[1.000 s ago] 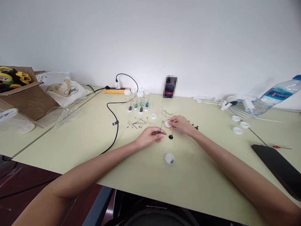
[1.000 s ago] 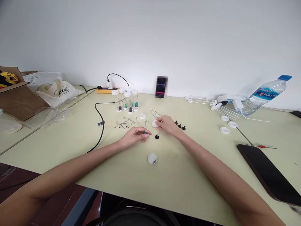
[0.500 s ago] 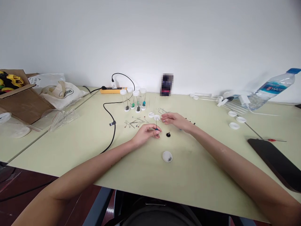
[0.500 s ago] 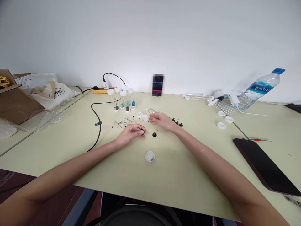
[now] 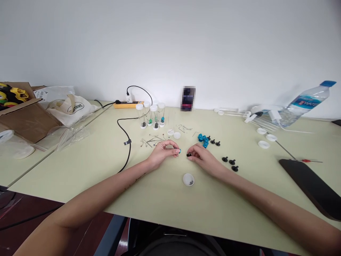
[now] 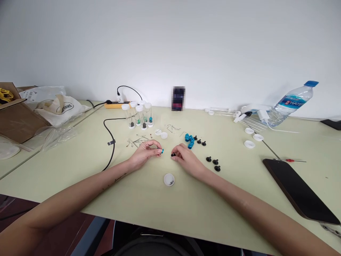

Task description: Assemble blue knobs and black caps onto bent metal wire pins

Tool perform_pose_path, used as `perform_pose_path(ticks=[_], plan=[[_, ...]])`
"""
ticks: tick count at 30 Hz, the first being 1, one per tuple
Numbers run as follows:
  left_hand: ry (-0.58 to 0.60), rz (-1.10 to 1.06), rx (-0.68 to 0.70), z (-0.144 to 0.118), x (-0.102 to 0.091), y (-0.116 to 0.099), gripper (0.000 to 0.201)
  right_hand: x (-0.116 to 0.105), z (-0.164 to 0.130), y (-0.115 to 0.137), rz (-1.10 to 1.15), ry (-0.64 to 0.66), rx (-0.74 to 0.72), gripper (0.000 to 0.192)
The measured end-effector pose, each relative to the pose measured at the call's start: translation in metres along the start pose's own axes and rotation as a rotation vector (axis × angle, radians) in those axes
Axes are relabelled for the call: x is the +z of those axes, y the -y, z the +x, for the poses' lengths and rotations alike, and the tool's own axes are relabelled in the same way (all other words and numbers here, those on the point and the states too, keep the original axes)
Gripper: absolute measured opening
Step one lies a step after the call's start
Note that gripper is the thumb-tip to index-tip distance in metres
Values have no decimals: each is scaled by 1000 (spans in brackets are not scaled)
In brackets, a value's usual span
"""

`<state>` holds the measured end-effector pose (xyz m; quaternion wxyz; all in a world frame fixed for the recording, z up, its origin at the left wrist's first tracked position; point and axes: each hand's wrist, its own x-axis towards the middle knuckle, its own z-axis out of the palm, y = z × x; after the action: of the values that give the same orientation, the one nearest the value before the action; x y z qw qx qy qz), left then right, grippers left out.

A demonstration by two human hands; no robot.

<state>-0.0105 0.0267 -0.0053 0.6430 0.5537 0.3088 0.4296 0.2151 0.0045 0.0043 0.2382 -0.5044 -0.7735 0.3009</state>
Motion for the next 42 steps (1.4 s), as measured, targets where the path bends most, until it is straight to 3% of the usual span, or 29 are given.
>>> perform_pose_path(ticks=[3,7,11,20,29,34,42], plan=[[-1,-23,-13,-1,2,-2,25,9,-7,-2,43,-81,-53,11],[-4,-55,-18,-1,4,-1,24,9,-9,1,247,-137,-84,19],[-28,-103,-55,-1,4,3,25,7,-10,1,391,-67,-21,18],[-32,-213,-121,11,7,4,30,13,-3,-3,271,-92,-87,31],[-73,-301,-141,25,16,6,27,12,-1,-7,305,-184,6,28],[-77,-323,-151,17,12,4,26,11,-6,-2,142,-148,-113,33],[-40,-309,-180,15,12,1,28,9,-11,4,188,-88,2,11]])
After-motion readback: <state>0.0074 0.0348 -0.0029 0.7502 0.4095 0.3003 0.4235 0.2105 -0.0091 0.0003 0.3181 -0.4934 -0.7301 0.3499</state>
